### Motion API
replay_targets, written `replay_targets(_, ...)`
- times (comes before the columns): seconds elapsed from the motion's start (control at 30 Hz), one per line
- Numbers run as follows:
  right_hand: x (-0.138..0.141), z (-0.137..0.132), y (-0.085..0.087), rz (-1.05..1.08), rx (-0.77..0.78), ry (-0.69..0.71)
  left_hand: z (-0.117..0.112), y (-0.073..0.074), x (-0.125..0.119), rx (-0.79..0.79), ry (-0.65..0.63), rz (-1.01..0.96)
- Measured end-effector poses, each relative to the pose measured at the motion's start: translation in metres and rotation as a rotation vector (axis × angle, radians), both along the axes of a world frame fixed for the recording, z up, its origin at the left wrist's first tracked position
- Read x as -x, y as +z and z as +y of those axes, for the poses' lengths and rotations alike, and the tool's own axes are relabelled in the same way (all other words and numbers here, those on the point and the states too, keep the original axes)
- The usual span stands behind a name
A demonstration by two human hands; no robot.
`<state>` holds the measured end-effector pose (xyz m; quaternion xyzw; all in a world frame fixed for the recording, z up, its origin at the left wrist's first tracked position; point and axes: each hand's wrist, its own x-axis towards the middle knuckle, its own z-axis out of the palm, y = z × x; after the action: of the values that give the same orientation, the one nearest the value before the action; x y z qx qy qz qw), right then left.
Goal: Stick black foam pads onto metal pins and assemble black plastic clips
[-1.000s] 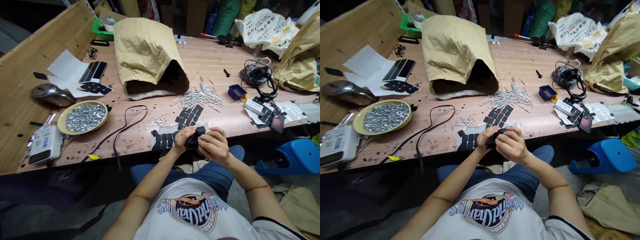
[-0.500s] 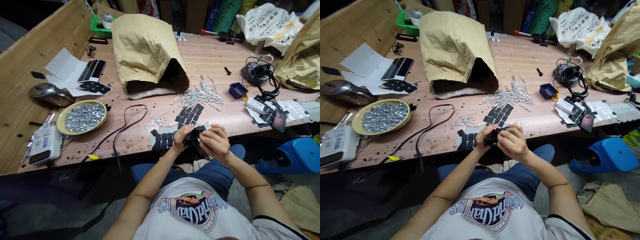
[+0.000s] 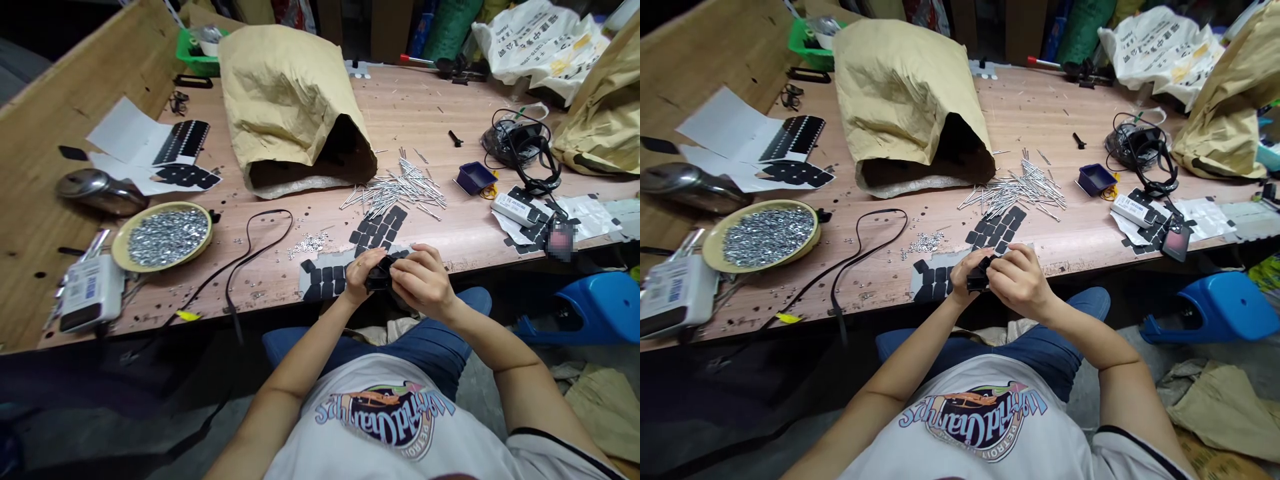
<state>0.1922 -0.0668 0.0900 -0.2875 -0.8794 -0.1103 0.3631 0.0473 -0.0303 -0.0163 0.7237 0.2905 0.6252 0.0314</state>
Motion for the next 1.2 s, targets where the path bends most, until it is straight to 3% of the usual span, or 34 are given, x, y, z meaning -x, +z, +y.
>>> replay_targets(0.13, -0.014, 0.026, -0.011, -0.015, 0.079, -0.096, 0.001, 0.000, 0.002, 0.017, -0.002, -0.020)
replay_targets(0.23, -0.035, 0.080, -0.029, -0.064, 0.223, -0.385, 0.003, -0.002, 0.001, 0.085, 0.029, -0.083)
replay_targets(0.33, -0.054, 0.139, -0.051, -0.275, 0.503, -0.751, 0.005, -0.003, -0.003, 0.145, 0.067, -0.171)
replay_targets(0.4, -0.060, 0.165, -0.063, -0.404, 0.655, -0.866, 0.006, -0.002, -0.005, 0.166, 0.083, -0.202)
replay_targets(0.47, -0.063, 0.178, -0.070, -0.446, 0.713, -0.878, 0.006, -0.001, -0.005, 0.172, 0.077, -0.208)
replay_targets(0.6, -0.060, 0.166, -0.067, -0.226, 0.646, -0.781, 0.008, -0.004, 0.002, 0.183, 0.051, -0.185)
replay_targets(0.73, -0.044, 0.104, -0.037, 0.322, 0.345, -0.316, 0.010, -0.009, 0.004, 0.159, 0.042, -0.115)
replay_targets(0.83, -0.021, 0.046, -0.010, 0.581, 0.122, -0.035, 0.011, -0.008, -0.001, 0.113, 0.068, -0.076)
replay_targets(0.97, 0.001, 0.003, 0.002, 0.496, -0.027, 0.160, 0.008, -0.002, -0.007, 0.063, 0.136, -0.020)
replay_targets(1.2, 0.002, 0.001, -0.006, 0.408, -0.107, 0.167, 0.001, 0.002, -0.008, 0.123, 0.209, 0.041)
